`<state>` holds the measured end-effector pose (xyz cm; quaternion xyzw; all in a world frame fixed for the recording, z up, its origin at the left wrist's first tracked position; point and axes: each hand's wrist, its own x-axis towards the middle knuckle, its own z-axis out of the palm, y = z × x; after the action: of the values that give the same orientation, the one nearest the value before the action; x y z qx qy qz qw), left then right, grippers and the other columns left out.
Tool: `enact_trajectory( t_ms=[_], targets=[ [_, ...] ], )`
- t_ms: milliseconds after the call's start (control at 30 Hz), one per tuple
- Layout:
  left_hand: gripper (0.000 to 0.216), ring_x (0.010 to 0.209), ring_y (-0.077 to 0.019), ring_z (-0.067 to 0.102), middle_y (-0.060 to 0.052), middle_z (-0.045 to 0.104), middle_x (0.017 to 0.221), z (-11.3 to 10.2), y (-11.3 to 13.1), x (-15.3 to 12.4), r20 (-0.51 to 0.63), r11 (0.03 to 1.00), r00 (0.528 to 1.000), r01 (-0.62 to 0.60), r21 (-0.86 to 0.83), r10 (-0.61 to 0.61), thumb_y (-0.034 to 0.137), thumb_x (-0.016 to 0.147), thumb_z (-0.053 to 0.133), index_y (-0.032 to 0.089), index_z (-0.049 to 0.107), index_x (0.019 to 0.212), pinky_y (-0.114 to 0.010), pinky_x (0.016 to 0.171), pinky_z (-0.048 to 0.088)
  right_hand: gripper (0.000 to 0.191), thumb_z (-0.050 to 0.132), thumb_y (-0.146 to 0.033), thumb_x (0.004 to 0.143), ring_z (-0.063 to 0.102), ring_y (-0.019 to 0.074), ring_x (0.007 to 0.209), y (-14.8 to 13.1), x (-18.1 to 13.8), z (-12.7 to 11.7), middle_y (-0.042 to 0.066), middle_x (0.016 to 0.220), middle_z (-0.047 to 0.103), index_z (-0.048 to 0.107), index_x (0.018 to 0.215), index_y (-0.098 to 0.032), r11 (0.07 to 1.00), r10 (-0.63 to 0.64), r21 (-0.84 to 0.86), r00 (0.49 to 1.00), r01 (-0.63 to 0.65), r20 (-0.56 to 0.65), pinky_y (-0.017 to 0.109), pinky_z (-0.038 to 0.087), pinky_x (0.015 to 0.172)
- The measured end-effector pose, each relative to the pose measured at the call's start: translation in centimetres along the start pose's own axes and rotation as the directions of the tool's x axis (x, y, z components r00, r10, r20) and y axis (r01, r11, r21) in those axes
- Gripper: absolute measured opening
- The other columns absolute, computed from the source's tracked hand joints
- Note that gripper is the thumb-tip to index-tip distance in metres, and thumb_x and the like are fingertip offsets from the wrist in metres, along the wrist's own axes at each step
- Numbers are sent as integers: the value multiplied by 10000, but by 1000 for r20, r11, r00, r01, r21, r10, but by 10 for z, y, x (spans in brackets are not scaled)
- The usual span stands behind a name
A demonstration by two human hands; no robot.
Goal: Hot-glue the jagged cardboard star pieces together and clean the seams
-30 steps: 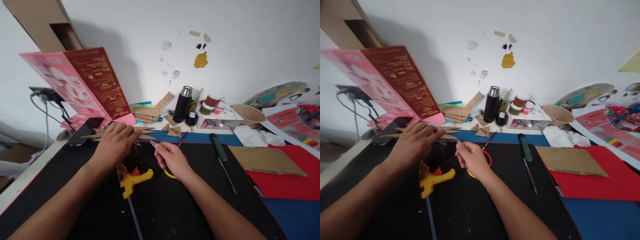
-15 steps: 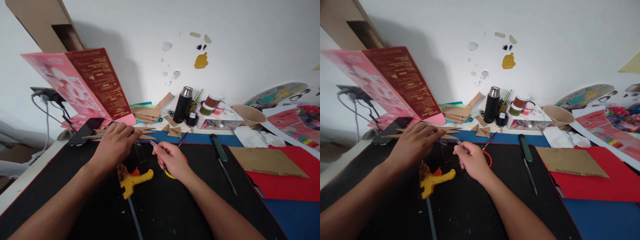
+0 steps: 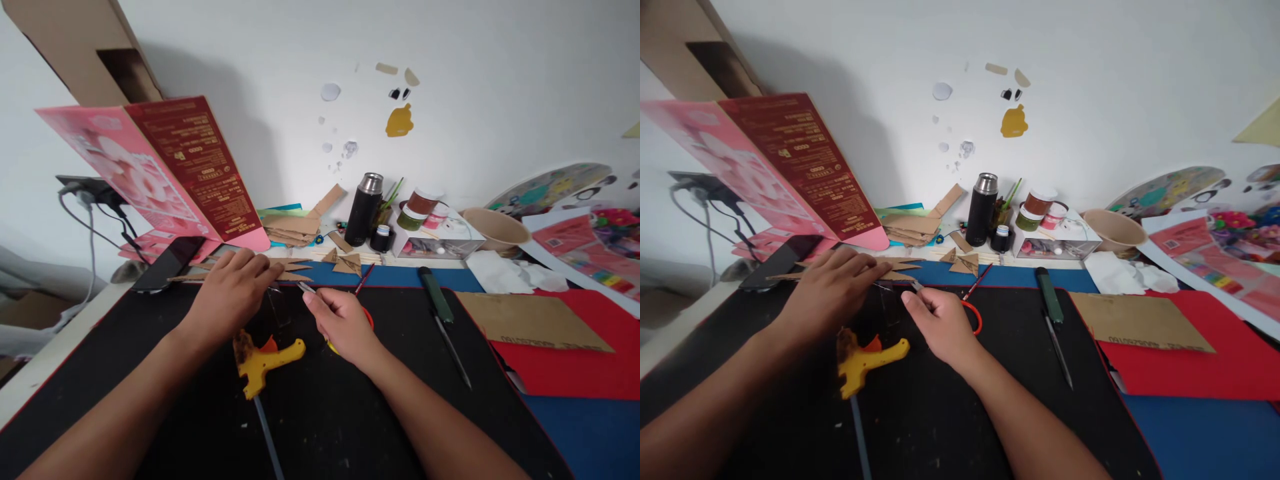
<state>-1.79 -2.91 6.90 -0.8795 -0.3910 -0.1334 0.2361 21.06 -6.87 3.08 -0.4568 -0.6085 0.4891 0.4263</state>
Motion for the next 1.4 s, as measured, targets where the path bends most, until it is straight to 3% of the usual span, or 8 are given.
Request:
enact_trajectory(
  t_ms=[200, 400, 800, 1400],
  targets=[
    [364, 958, -326, 605, -121, 738, 1053, 0, 1, 0, -12, 1000, 1000, -9, -5, 9, 109, 979, 556, 173, 705, 1305, -466, 831, 504, 519, 612, -592, 1037, 442, 140, 518, 4, 0, 1, -41, 538, 486, 523, 667, -241, 999, 6, -40, 999, -4, 51, 281, 305, 526],
    [377, 957, -325, 606, -122, 742, 1058, -1, 1, 0, 0, 1000, 1000, -11, -1, 11, 80, 965, 552, 175, 708, 1296, -469, 825, 509, 281, 796, -477, 926, 507, 119, 567, 4, -1, 6, -39, 746, 597, 662, 910, -231, 995, 43, 88, 989, -56, 144, 253, 373, 530],
    [337, 979, -306, 622, -99, 747, 1082, -1, 2, 0, -66, 999, 997, -45, -13, 44, 107, 998, 562, 198, 708, 1288, -454, 870, 510, 616, 634, -812, 905, 463, 97, 404, 3, 9, -1, -68, 550, 542, 664, 865, -198, 898, 158, 402, 983, -182, 93, 234, 315, 424],
    [330, 997, -312, 617, -109, 738, 1070, 4, 5, -1, -66, 996, 994, -85, 27, 86, 122, 981, 602, 177, 713, 1286, -456, 878, 504, 519, 752, -688, 874, 431, 90, 400, 3, 9, -1, -72, 495, 496, 628, 738, -203, 878, 208, 428, 976, -212, 57, 221, 308, 422]
  ],
)
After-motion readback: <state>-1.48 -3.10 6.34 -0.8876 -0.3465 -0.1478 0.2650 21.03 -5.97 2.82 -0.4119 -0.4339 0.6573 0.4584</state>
